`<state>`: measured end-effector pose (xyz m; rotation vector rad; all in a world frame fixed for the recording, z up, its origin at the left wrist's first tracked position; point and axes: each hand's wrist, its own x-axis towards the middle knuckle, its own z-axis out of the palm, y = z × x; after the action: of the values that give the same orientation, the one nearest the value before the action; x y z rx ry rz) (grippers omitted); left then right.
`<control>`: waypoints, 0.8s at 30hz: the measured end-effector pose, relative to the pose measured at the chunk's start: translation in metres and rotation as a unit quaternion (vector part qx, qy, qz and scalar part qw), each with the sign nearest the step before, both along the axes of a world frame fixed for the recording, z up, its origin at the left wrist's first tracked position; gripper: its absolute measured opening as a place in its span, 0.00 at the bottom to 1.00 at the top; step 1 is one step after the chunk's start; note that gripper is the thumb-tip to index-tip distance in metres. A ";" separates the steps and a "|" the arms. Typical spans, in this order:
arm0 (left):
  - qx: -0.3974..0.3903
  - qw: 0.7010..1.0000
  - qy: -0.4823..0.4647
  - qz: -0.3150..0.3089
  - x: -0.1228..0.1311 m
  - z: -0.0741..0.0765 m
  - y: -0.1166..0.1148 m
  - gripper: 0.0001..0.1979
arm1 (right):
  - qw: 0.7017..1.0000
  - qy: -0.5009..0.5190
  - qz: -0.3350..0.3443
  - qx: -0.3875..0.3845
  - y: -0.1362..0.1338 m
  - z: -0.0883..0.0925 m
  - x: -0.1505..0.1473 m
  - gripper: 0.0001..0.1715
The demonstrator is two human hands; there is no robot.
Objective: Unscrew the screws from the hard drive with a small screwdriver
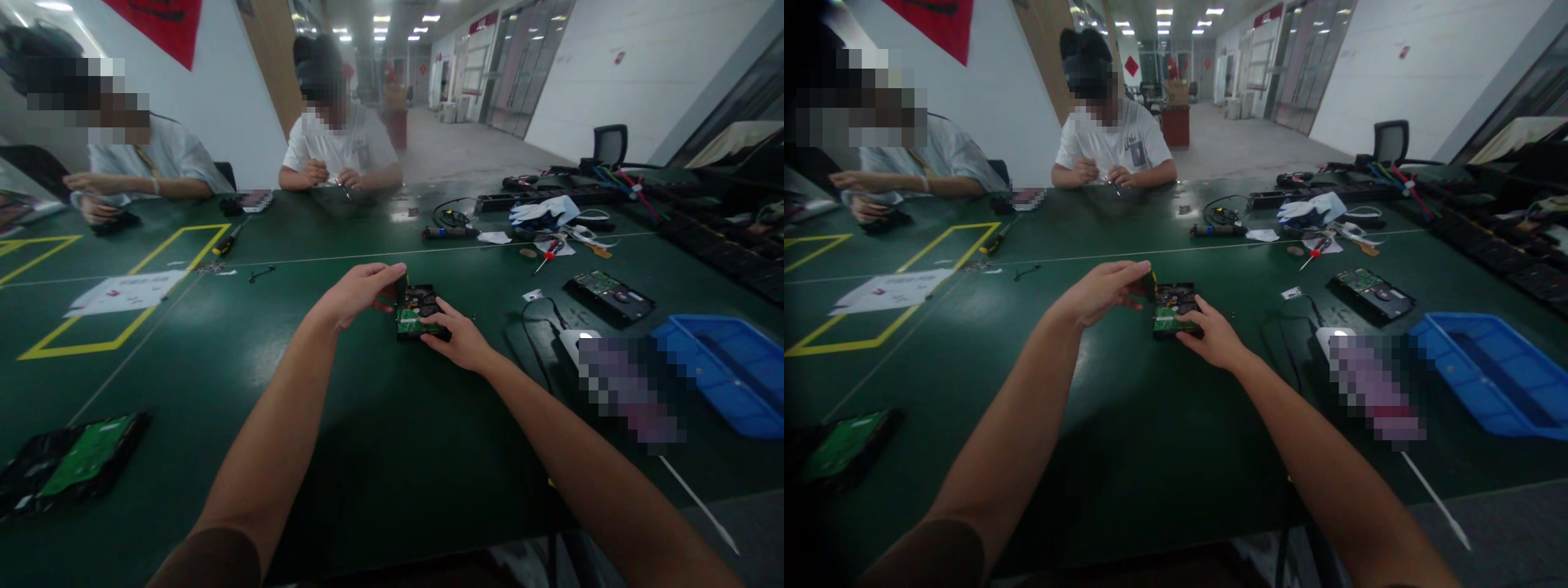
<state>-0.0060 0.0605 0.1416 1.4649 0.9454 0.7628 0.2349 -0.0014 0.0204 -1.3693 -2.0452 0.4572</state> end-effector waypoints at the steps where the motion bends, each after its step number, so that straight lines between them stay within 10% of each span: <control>1: 0.005 1.000 0.011 0.000 -0.001 0.001 0.000 0.22 | 1.000 0.000 0.001 0.000 0.000 0.000 0.000 0.20; 24: -0.048 0.995 -0.064 -0.053 0.008 -0.005 0.000 0.16 | 1.000 -0.008 0.000 -0.003 0.001 0.000 0.000 0.20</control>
<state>0.0021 0.0606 0.1363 1.3543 0.7903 0.7142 0.2350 -0.0003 0.0202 -1.3805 -2.0571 0.4536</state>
